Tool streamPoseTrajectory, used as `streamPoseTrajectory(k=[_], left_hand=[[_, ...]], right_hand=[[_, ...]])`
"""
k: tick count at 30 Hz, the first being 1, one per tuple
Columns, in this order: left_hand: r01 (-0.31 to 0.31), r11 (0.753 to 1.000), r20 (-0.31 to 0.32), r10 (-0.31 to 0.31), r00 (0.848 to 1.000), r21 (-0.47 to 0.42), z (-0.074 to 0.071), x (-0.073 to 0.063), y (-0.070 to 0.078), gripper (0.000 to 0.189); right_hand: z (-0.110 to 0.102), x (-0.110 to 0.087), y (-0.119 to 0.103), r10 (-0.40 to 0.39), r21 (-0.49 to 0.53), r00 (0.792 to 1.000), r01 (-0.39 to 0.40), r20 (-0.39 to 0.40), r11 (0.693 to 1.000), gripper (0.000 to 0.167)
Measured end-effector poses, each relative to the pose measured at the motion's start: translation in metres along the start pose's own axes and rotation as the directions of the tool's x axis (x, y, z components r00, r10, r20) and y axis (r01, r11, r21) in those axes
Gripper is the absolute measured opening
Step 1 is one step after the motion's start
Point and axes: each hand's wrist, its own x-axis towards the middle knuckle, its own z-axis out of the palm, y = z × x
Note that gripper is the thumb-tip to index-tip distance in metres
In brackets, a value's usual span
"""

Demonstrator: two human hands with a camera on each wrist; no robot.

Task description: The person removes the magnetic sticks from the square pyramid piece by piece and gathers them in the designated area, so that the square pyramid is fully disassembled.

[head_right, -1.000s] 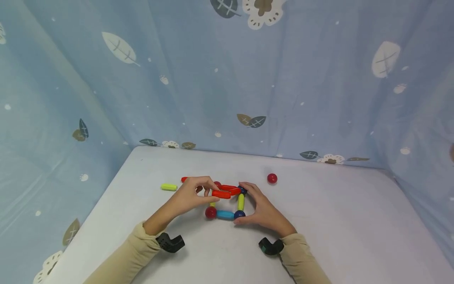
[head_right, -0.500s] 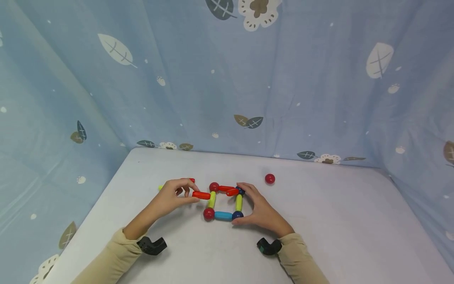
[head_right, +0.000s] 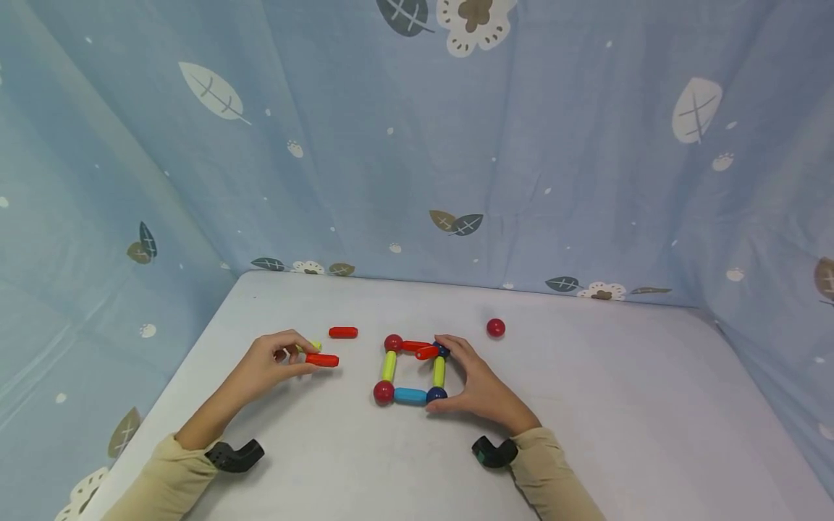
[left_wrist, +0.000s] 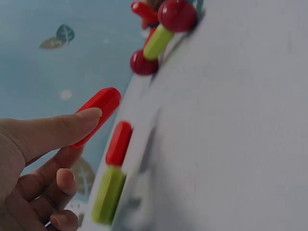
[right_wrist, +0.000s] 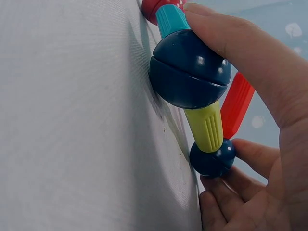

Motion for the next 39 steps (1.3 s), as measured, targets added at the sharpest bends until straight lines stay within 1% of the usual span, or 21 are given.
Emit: streamPoseTrajectory(k=[7, 11, 14, 17, 22, 24, 27, 34, 39], left_hand=[[0.096, 0.994, -0.003, -0.096, 0.995, 0.052, -0.018, -0.01, -0.018, 0.022], [0.121, 0.99, 0.015, -0.122, 0.992, 0.068, -0.026, -0.013, -0.026, 0.021], [0.121, 0.99, 0.032, -0.123, 0.992, 0.068, -0.032, -0.013, -0.03, 0.021], [0.126, 0.989, 0.033, -0.129, 0.991, 0.072, -0.036, -0.013, -0.032, 0.021], [0.122, 0.987, 0.034, -0.126, 0.991, 0.104, -0.04, -0.015, -0.034, 0.022], [0.116, 0.986, 0.041, -0.122, 0.992, 0.116, -0.04, -0.015, -0.036, 0.023], [0.125, 0.984, 0.048, -0.132, 0.99, 0.123, -0.04, -0.015, -0.037, 0.024], [0.098, 0.988, 0.063, -0.106, 0.992, 0.121, -0.039, -0.016, -0.04, 0.023], [0.115, 0.984, 0.063, -0.124, 0.99, 0.137, -0.037, -0.016, -0.04, 0.023]], right_hand=[[0.0, 0.0, 0.0, 0.0, 0.01, 1.0, 0.0, 0.001, 1.0, 0.11], [-0.001, -0.001, 0.0, 0.004, 0.001, 1.0, -0.004, 0.001, 1.0, 0.109], [-0.001, -0.001, 0.0, 0.004, -0.004, 1.0, -0.004, -0.001, 1.0, 0.11], [-0.001, -0.001, 0.001, 0.002, -0.004, 1.0, -0.002, -0.002, 1.0, 0.11], [0.0, 0.0, 0.001, -0.001, -0.01, 1.0, 0.001, -0.006, 1.0, 0.109], [0.001, 0.0, 0.001, -0.001, -0.011, 1.0, 0.001, -0.006, 1.0, 0.109], [0.001, -0.001, 0.001, -0.002, -0.009, 1.0, 0.002, -0.006, 1.0, 0.109], [0.001, 0.0, 0.001, 0.002, -0.007, 1.0, -0.002, -0.006, 1.0, 0.108], [0.0, -0.001, 0.0, 0.006, -0.004, 1.0, -0.006, -0.003, 1.0, 0.108]])
